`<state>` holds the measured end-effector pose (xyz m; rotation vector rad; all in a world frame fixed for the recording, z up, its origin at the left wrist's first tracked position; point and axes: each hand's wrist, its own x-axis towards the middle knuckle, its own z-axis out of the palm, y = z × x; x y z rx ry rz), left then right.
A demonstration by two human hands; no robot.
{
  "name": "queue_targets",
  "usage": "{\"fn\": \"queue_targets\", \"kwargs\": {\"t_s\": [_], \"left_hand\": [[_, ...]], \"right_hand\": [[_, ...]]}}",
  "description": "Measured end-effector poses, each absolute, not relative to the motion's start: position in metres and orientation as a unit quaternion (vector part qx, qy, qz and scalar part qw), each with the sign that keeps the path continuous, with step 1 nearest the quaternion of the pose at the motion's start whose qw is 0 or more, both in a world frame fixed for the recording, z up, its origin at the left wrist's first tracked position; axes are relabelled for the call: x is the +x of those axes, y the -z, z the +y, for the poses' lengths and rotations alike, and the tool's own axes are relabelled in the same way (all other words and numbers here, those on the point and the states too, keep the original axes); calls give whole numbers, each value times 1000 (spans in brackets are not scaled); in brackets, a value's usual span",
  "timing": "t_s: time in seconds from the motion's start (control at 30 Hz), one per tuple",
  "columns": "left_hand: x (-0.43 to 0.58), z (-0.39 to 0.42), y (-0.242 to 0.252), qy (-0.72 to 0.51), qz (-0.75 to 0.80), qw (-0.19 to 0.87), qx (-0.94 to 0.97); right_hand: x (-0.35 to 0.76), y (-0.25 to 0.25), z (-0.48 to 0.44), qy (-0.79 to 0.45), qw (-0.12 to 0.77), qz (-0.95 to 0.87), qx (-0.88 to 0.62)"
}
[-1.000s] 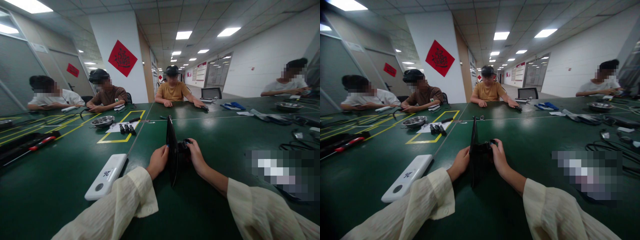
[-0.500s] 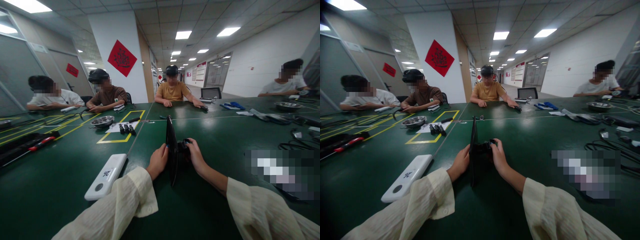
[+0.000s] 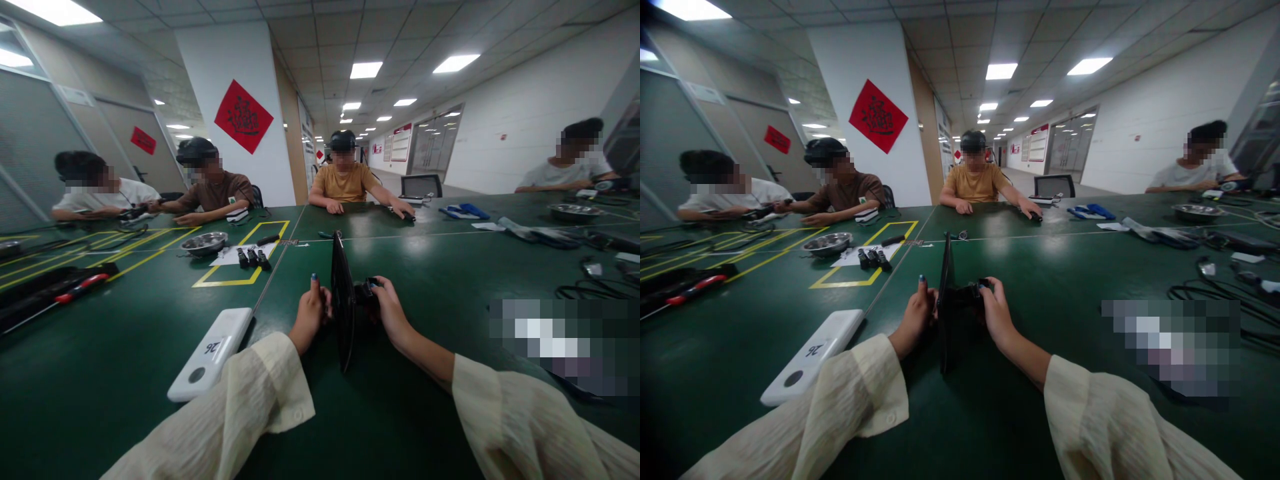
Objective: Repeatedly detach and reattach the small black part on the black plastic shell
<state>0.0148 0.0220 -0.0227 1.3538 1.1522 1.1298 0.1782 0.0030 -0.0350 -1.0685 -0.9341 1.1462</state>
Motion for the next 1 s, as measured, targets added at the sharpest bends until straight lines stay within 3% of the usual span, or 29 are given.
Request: {"fn": "queue_targets", "kwargs": {"t_s": [0.2, 0.4, 1.0], "left_hand": [[15, 32, 26, -566, 431, 605, 358], [16, 39, 35, -632, 459, 570, 254], [18, 33, 28, -627, 409, 554, 365]], "right_hand": [[179, 35, 3, -505, 608, -399, -465], [178, 34, 3, -501, 609, -397, -469], [178, 32, 2, -513, 608, -397, -457]]}}
